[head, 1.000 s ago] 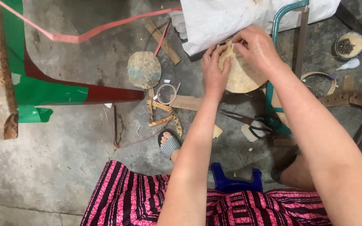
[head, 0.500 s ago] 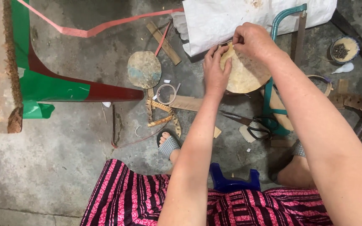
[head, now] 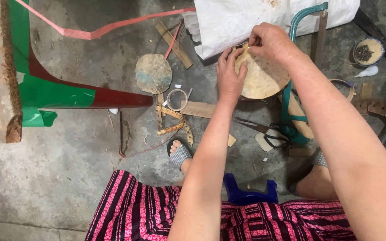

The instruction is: Applying white tape to the rim of a small drum and smoothing it down by hand to ensure proper adhesion.

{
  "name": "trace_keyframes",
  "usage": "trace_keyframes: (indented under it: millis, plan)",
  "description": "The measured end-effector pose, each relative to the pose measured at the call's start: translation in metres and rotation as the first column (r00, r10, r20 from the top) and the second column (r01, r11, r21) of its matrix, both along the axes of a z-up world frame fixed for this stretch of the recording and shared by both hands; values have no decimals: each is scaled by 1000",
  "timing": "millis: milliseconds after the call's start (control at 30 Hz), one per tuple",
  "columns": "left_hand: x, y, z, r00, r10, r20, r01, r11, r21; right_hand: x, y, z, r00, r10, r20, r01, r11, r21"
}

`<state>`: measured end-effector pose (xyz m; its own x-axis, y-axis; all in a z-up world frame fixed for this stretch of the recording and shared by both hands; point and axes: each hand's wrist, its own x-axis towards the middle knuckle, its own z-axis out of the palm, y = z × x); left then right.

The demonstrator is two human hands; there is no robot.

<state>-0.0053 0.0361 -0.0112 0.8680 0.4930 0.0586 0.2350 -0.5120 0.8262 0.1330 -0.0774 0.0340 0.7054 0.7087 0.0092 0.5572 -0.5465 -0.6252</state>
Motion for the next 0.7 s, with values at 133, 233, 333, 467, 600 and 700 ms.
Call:
trace_keyframes:
  millis: [133,233,333,467,600,700]
  plan:
    - [-1,0,2,1000,4,-18,-4,1000,-12,-4,2,4,996,-4,85,12,996,-92]
    - [1,1,3,999,1,-52,-2,1000,-14,-2,1,5,996,-2,89,4,1000,-17]
    - [0,0,0,1000,1,-23,-1,1000,-3,-3,-1,4,999,18,41,-17,1000,-15]
    - [0,0,-3,1000,-1,-17,1,1000,-18,-4,-1,2,990,33,138,-32,999,-16]
    - [0,-1,-3,1000,3,5,-2,1000,-7,-2,-2,5,995,46,93,-46,999,-8]
    - [0,-1,-5,1000,5,1,-5,1000,6,-2,-1,3,990,50,131,-46,998,-31]
